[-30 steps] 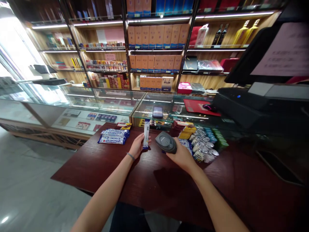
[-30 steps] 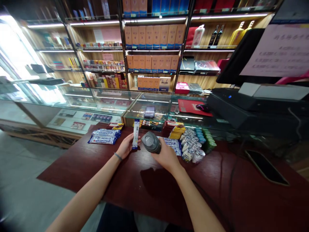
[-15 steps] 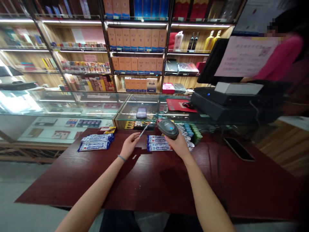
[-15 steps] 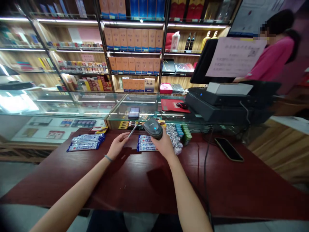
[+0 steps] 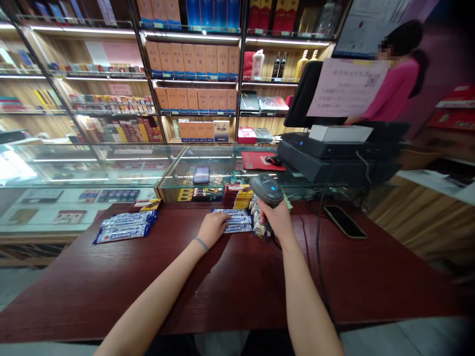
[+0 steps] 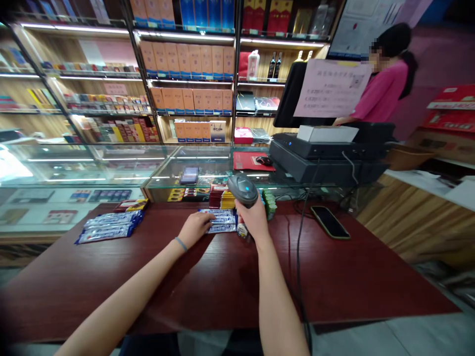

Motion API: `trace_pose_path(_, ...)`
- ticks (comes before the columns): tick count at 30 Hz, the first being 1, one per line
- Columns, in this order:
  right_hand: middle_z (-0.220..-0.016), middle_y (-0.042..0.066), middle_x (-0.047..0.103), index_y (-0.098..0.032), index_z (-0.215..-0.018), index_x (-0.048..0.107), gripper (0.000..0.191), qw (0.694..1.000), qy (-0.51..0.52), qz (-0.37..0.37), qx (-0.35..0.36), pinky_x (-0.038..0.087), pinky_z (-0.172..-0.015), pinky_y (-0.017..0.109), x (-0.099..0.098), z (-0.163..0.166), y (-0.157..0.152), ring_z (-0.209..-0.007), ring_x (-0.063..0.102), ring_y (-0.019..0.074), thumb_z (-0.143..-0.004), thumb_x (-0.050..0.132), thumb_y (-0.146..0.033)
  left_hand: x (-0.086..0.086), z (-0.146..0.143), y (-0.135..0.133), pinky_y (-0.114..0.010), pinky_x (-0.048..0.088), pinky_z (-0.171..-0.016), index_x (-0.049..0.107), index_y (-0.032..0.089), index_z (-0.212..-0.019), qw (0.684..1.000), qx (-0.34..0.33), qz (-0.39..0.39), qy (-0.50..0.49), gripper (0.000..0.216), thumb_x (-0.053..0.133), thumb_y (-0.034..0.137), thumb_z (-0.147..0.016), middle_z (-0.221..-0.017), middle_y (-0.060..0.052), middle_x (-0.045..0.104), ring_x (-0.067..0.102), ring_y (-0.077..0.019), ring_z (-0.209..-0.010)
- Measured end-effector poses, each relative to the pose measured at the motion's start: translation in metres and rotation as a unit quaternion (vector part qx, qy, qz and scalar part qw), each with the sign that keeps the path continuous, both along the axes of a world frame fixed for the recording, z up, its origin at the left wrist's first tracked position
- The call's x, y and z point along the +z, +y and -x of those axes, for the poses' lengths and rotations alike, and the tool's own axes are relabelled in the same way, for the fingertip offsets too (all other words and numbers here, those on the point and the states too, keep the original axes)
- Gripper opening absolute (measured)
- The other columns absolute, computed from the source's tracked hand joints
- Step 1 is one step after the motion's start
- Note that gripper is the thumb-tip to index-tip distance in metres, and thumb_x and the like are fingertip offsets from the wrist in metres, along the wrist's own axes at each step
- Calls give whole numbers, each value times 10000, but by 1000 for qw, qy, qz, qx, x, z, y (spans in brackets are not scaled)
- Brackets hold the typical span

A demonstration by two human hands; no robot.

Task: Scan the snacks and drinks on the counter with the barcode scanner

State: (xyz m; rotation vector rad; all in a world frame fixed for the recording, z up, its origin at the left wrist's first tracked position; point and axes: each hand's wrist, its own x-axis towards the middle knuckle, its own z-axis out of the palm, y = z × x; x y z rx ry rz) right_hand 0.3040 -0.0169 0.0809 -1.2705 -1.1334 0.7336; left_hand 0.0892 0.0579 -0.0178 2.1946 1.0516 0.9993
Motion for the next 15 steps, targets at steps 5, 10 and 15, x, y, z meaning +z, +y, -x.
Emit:
trace_pose_path(5, -511, -83, 539, -291, -962, 496, 312, 1000, -1, -13, -4, 457, -392, 322, 2, -7, -1, -375, 536, 185, -788, 709, -439, -5, -6, 0, -435, 464, -1035, 776, 262, -951, 996, 3, -28, 80, 210, 685, 124, -822, -1014, -92, 772, 673, -291, -1010)
trace_pose_path(10, -502, -88, 532, -291, -946, 480, 290, 1000, -8, -24, -11, 435, -391, 307, 3, -6, -2, -366, 531, 176, -793, 698, -403, -12, -6, -1, -479, 457, -1052, 783, 252, -978, 998, -2, -19, 55, 242, 669, 113, -815, -1057, -107, 769, 664, -309, -1039)
trace_pose_path(15, -516, -85, 528, -293, -941, 492, 280, 1000, -6, -17, -12, 450, -406, 311, 5, -2, -4, -384, 524, 171, -795, 699, -413, -18, -6, -2, -507, 401, -1136, 799, 268, -919, 999, -16, 11, -32, 201, 707, 137, -797, -1100, -99, 769, 651, -309, -1093)
